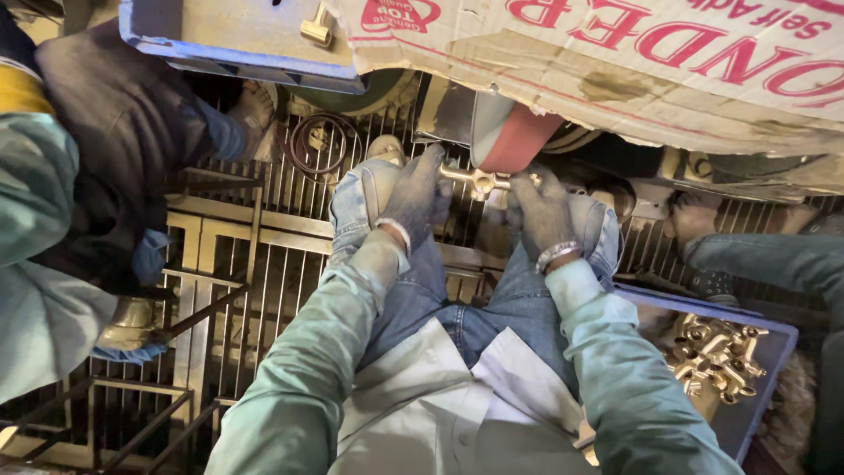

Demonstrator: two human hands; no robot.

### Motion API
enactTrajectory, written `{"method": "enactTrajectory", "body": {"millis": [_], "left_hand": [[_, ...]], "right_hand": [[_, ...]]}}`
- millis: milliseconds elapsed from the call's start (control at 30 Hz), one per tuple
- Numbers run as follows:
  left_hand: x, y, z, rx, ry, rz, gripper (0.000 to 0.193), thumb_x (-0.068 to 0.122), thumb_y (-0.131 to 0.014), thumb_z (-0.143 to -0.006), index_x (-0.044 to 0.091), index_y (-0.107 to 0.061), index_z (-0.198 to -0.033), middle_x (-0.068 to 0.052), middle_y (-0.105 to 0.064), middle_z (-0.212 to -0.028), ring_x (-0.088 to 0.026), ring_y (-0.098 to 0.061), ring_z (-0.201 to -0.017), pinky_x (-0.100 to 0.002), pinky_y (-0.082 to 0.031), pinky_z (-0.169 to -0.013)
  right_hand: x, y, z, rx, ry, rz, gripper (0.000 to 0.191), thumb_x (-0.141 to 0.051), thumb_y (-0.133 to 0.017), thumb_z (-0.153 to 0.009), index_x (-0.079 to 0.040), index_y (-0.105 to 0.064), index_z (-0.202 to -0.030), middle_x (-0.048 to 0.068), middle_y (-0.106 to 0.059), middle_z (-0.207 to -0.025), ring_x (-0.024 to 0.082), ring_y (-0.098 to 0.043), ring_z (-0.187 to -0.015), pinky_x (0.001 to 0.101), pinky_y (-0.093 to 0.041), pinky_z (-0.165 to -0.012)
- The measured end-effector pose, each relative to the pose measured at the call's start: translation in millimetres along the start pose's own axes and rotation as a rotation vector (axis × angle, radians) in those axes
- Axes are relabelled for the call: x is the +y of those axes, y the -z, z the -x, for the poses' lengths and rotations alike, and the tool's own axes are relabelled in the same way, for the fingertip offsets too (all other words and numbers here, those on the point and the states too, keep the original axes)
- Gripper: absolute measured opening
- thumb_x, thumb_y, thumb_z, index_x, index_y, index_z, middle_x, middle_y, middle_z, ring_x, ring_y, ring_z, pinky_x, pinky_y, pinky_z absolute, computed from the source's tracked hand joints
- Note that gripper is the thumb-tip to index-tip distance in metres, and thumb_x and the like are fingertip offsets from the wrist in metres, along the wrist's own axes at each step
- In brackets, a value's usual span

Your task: The person repeatedly presses small brass-colored metal fittings against a rotating belt sander to smooth their surfaces. They handle the parts one at a time, rotating them to contact different sides, then place the finished pieces into a blue bin.

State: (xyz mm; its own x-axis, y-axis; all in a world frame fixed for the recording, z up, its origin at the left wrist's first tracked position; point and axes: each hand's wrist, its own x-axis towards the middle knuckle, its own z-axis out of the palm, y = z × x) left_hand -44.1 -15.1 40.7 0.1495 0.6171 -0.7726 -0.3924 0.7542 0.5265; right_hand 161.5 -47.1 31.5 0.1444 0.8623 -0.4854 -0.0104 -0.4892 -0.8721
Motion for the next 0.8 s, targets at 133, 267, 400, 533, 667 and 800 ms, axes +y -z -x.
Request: {"method": "enactTrajectory", "body": {"millis": [133,267,400,533,667,800], "left_hand": [[-3.2,6.3,-0.3,-0.061,-0.040,0.033,0.038,0.049,-0.054,-0.099,0.011,-0.054,-0.093,0.000,-0.050,-0.060,-0.014,-0.039,-0.039,-0.031,-0.029,-0.035],[-5.4,5.7,-8.2,-0.018,-0.039,0.025,0.034,0.049,-0.053,-0.098,0.015,-0.057,-0.095,0.001,-0.051,-0.062,-0.012,-0.041,-0.042,-0.030,-0.032,-0.038],[-8.4,0.1,-12.3,-0.005,-0.038,0.018,0.035,0.048,-0.052,-0.101,0.014,-0.057,-0.093,0.001,-0.050,-0.062,-0.013,-0.042,-0.042,-0.029,-0.032,-0.038],[-13.5,-9.2,-5.4,-0.125,-0.059,0.116,0.030,0.047,-0.054,-0.100,0.019,-0.053,-0.089,0.001,-0.047,-0.058,-0.011,-0.036,-0.038,-0.027,-0.024,-0.033],[-19.0,-7.3,19.8,-0.300,-0.176,0.012,0.027,0.042,-0.055,-0.101,0.016,-0.059,-0.096,0.002,-0.051,-0.064,-0.008,-0.039,-0.041,-0.025,-0.028,-0.034],[-14.6,21.0,63.4,-0.315,-0.869,-0.533,0.021,0.026,-0.056,-0.099,0.009,-0.065,-0.110,0.001,-0.064,-0.101,-0.004,-0.054,-0.070,-0.021,-0.047,-0.057]], "right_hand": [[-4.8,-3.5,2.2,0.000,-0.034,0.004,0.029,-0.028,-0.063,-0.098,-0.002,-0.059,-0.110,0.001,-0.057,-0.069,0.011,-0.054,-0.049,0.0278,-0.043,-0.042],[-3.0,-5.9,-6.7,-0.010,-0.085,-0.108,0.028,-0.025,-0.065,-0.097,0.000,-0.056,-0.105,0.002,-0.058,-0.069,0.011,-0.052,-0.048,0.0292,-0.044,-0.042],[-2.2,-2.8,-4.1,-0.031,-0.054,-0.198,0.027,-0.026,-0.064,-0.099,-0.001,-0.057,-0.106,0.001,-0.055,-0.069,0.011,-0.050,-0.047,0.0284,-0.044,-0.042],[-10.5,3.5,20.3,0.071,-0.018,-0.059,0.027,-0.028,-0.064,-0.099,-0.001,-0.062,-0.105,0.002,-0.059,-0.069,0.011,-0.052,-0.048,0.0275,-0.040,-0.042],[-20.3,21.0,66.1,0.048,0.178,0.066,0.025,-0.024,-0.062,-0.101,-0.002,-0.062,-0.114,0.007,-0.065,-0.085,0.013,-0.063,-0.065,0.0277,-0.051,-0.057],[8.9,72.9,129.1,0.072,0.627,0.325,0.049,-0.005,-0.068,-0.097,-0.001,-0.050,-0.141,0.011,-0.061,-0.132,0.018,-0.063,-0.119,0.0351,-0.052,-0.104]]}}
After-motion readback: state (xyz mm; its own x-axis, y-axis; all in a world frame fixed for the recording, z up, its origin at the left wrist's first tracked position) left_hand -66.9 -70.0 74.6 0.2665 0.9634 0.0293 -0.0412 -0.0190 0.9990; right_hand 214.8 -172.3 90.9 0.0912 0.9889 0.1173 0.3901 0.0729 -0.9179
